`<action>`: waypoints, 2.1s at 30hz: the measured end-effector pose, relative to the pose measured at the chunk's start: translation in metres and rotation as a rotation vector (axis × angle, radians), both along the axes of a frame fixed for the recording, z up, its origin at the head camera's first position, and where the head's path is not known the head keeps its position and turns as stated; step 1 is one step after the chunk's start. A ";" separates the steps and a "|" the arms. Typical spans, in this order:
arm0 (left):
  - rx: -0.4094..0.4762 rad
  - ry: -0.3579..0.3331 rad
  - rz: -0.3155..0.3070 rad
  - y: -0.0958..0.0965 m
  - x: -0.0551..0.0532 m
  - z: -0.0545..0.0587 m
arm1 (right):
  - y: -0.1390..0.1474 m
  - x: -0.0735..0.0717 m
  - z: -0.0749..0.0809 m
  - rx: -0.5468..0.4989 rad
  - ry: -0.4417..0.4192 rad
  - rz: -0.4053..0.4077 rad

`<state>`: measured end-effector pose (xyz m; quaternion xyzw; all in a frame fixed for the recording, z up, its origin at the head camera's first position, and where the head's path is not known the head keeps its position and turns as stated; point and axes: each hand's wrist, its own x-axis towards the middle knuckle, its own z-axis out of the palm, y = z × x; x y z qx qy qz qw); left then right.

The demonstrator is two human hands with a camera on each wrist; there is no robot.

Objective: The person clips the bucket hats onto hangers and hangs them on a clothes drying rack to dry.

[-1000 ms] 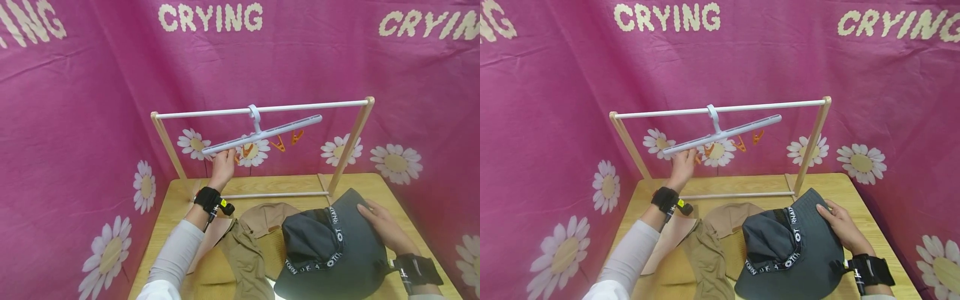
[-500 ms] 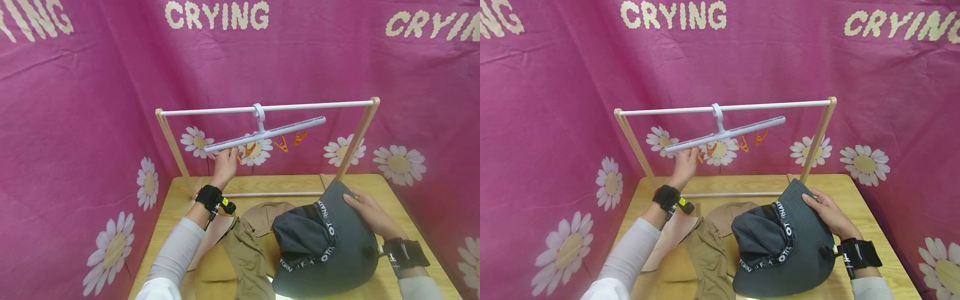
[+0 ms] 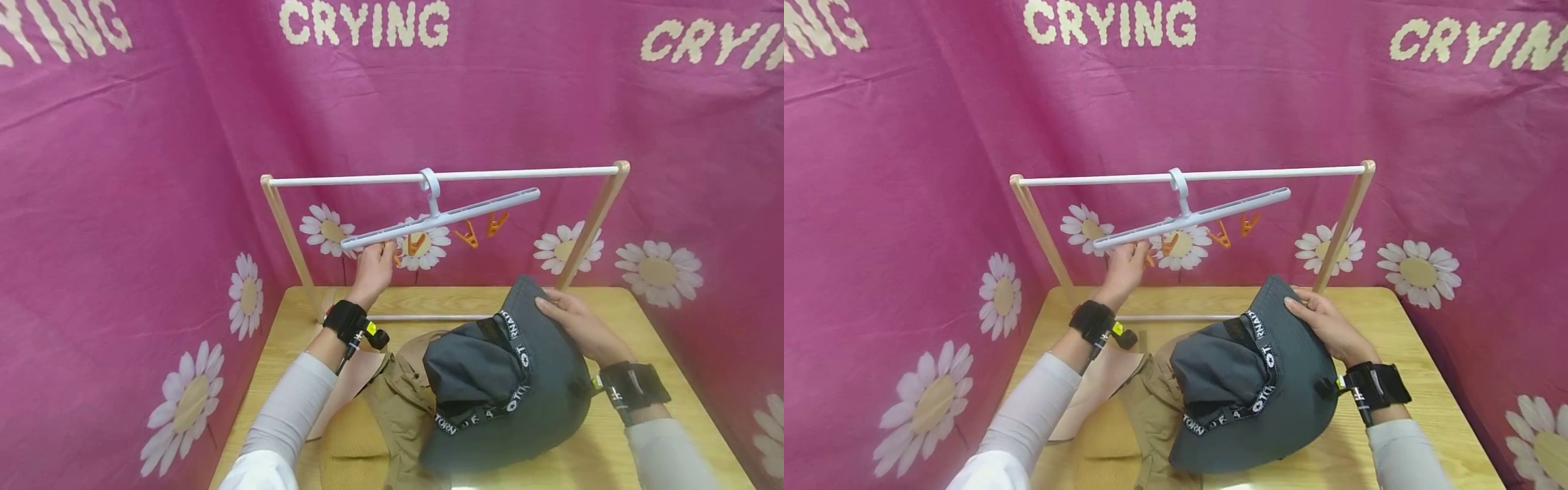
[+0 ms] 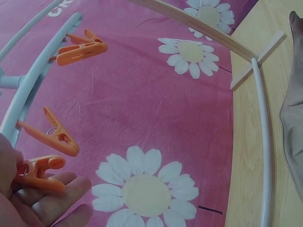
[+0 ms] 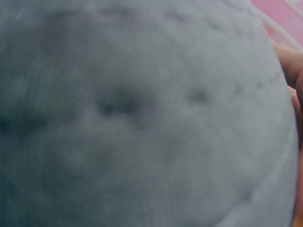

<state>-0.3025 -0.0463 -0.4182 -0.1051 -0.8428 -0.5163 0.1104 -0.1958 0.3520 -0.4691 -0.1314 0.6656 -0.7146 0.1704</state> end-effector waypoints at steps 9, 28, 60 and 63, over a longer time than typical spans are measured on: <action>0.031 -0.040 -0.019 -0.001 0.000 0.001 | -0.029 -0.013 -0.010 -0.037 0.006 0.060; 0.112 -0.173 -0.109 -0.011 0.008 0.013 | -0.106 -0.041 -0.025 -0.195 -0.018 0.168; 0.028 -0.251 -0.219 -0.016 0.007 0.034 | -0.190 -0.092 -0.048 -0.089 -0.066 0.198; 0.025 -0.259 -0.227 -0.016 0.007 0.035 | -0.196 -0.094 -0.043 -0.091 -0.053 0.203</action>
